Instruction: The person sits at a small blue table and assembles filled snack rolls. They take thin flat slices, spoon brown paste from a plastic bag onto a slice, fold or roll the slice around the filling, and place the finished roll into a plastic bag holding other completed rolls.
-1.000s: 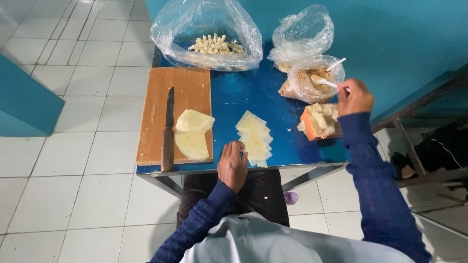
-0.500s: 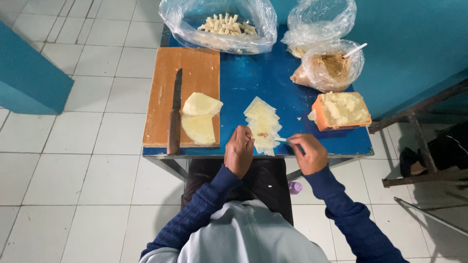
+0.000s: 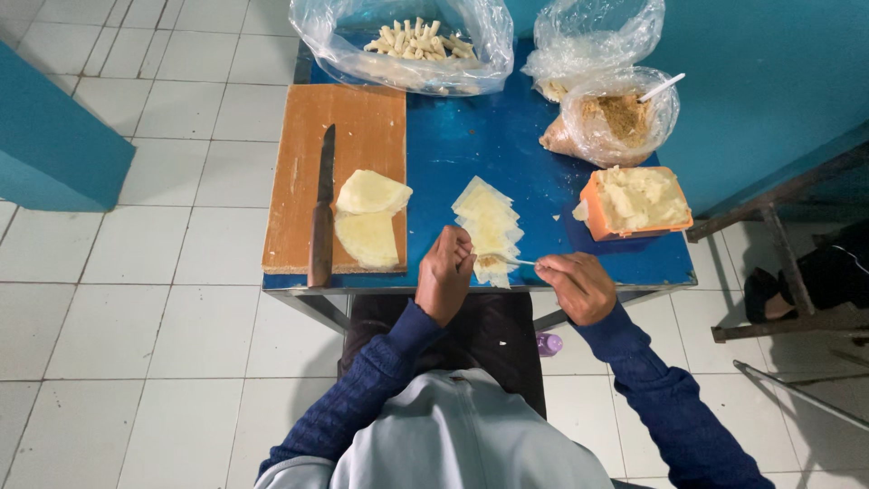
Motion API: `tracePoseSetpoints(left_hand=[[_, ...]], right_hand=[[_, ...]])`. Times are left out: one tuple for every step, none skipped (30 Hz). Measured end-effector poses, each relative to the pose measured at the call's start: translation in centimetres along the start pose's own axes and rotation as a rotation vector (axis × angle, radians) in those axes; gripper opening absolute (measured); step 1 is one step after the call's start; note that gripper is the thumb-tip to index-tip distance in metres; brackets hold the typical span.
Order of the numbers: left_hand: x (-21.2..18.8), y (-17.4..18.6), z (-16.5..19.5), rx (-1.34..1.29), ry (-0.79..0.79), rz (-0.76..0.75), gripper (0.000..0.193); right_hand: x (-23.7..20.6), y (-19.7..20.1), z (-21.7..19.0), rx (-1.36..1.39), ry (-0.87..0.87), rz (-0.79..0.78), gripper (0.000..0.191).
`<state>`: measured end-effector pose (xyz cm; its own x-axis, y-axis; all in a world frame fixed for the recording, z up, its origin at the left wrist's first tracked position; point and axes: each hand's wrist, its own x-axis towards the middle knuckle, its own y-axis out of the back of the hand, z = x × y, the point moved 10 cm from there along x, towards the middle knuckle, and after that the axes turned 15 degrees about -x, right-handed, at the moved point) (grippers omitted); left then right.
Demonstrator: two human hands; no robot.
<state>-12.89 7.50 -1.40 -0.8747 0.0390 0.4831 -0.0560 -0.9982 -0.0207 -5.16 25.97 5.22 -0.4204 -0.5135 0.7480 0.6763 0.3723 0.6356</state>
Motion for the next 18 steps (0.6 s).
tracePoseSetpoints(left_hand=[[0.0,0.0,0.0,-0.008,-0.005,-0.001,0.028],[0.1,0.0,0.0,-0.010,-0.008,-0.006,0.028],[0.0,0.0,0.0,-0.011,-0.009,-0.012,0.029],[-0.1,-0.1,0.0,-0.013,-0.007,-0.022,0.029],[-0.1,-0.1,0.0,-0.010,-0.011,-0.021,0.029],[0.0,0.0,0.1,-0.007,-0.021,-0.019,0.030],[0.0,-0.1,0.2,-0.006,-0.028,-0.018,0.030],[0.0,-0.1,0.2,-0.011,-0.024,-0.019,0.029],[0.0,-0.1,0.1,-0.015,-0.022,-0.022,0.029],[0.1,-0.1,0.1,-0.019,-0.025,-0.025,0.029],[0.2,-0.2,0.1,-0.015,-0.022,-0.035,0.029],[0.2,-0.2,0.0,-0.008,-0.012,-0.047,0.028],[0.0,-0.2,-0.1,-0.001,0.000,-0.057,0.028],[0.0,-0.2,-0.1,-0.007,-0.003,-0.055,0.028],[0.0,-0.2,-0.1,-0.011,-0.008,-0.055,0.028],[0.0,-0.2,-0.1,-0.017,-0.008,-0.055,0.028],[0.0,-0.2,-0.2,-0.023,-0.005,-0.050,0.028],[0.0,-0.2,-0.3,-0.027,-0.003,-0.049,0.028]], right_hand=[[-0.1,0.1,-0.2,-0.001,0.012,0.004,0.024],[-0.2,0.1,-0.2,-0.010,-0.005,0.009,0.021],[-0.3,0.2,-0.2,-0.018,-0.025,0.011,0.019],[-0.5,0.3,-0.2,-0.026,-0.049,0.013,0.017],[-0.7,0.4,0.1,-0.040,-0.094,0.014,0.018],[-0.7,0.7,0.5,-0.057,-0.136,0.019,0.020],[-0.8,1.0,1.2,-0.075,-0.179,0.021,0.022],[-0.9,1.3,2.5,-0.118,-0.263,0.013,0.017],[-0.9,1.7,4.4,-0.163,-0.348,0.008,0.013],[-0.7,2.2,6.8,-0.193,-0.419,0.005,0.009],[-0.3,2.7,9.8,-0.220,-0.490,0.002,0.006],[0.6,3.3,12.1,-0.316,-0.469,-0.003,0.005],[1.3,3.6,14.4,-0.411,-0.447,-0.009,0.004],[2.0,3.6,16.1,-0.467,-0.406,-0.005,0.009],[2.6,3.5,17.6,-0.523,-0.366,0.002,0.015],[2.8,2.6,19.5,-0.518,-0.393,-0.051,0.011],[3.1,1.2,21.0,-0.510,-0.416,-0.103,0.009],[3.1,-0.1,22.1,-0.502,-0.441,-0.154,0.008]])
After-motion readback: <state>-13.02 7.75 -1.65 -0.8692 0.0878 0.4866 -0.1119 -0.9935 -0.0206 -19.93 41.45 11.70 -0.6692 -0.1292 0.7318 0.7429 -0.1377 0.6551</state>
